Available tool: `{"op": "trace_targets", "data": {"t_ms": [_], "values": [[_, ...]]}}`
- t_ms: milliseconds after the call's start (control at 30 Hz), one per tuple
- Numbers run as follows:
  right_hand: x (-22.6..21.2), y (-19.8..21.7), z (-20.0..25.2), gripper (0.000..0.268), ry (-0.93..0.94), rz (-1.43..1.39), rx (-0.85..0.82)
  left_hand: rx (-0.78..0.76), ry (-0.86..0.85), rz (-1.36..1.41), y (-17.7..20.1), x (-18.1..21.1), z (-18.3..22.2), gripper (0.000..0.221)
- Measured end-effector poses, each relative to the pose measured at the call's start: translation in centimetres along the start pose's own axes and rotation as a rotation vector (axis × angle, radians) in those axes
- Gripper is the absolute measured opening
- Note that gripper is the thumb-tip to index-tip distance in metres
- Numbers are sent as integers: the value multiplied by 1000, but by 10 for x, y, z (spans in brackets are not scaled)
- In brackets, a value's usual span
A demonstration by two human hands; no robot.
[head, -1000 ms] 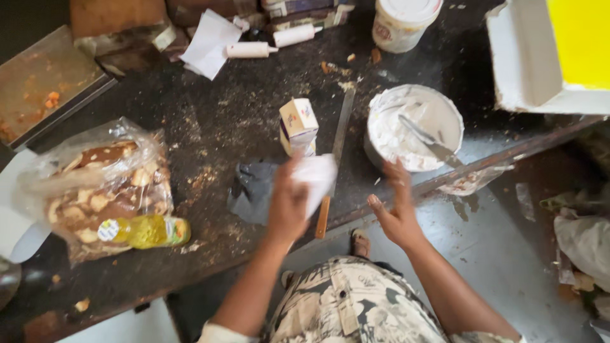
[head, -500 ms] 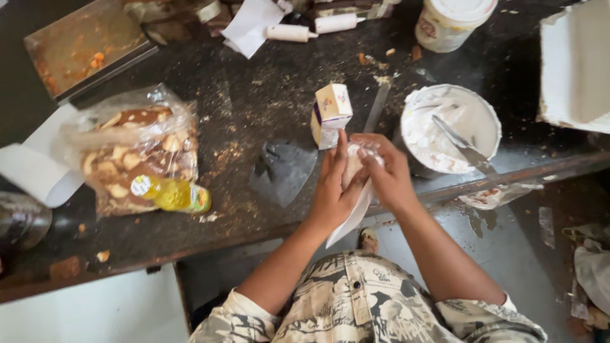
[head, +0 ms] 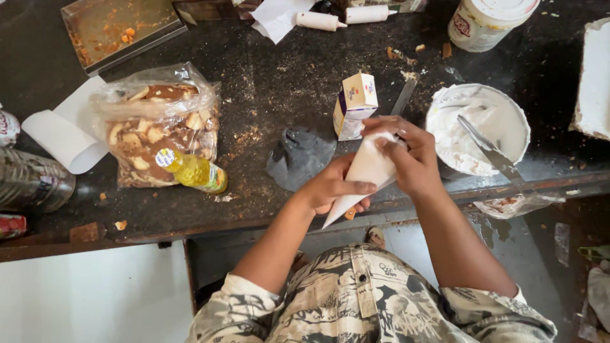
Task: The person pours yellow glaze from a bucket onto a cake and spreads it with a spatula, then fills a piping bag with white frosting using a spatula.
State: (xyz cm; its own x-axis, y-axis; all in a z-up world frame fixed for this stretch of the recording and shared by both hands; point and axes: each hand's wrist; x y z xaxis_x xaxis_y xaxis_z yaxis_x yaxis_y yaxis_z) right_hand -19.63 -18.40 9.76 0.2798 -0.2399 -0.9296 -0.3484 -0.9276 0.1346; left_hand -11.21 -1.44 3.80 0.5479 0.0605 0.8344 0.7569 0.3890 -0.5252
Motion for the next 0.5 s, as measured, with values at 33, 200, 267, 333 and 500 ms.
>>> {"op": "trace_targets", "data": {"t_ms": [33, 200, 267, 333, 500], "values": [[2, -3, -3, 26, -75, -48, 25, -11, -20, 8, 0, 2, -1, 54], [15, -14, -5, 28, -288, -184, 170, 76, -61, -160, -11, 0, -8, 56], [19, -17, -5, 38, -203, -137, 255, 33, -82, -135, -9, -2, -8, 62], [20, -18, -3, 41, -155, -119, 253, 4, -77, -97, -7, -5, -7, 62], [10, -26, 7, 45, -94, -109, 250, -142, -134, -116, 3, -10, -3, 59]]}}
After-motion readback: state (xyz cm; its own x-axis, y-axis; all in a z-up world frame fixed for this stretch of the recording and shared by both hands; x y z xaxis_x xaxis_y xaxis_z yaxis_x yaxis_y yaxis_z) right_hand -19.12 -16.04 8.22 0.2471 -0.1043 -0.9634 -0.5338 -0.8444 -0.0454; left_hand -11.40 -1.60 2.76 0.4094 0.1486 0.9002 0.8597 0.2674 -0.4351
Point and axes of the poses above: each hand's wrist, its own z-axis away from the middle knuckle, its own y-axis out of the back of the hand, x = y × z, and after that the axes turned 7 degrees about z, right-handed
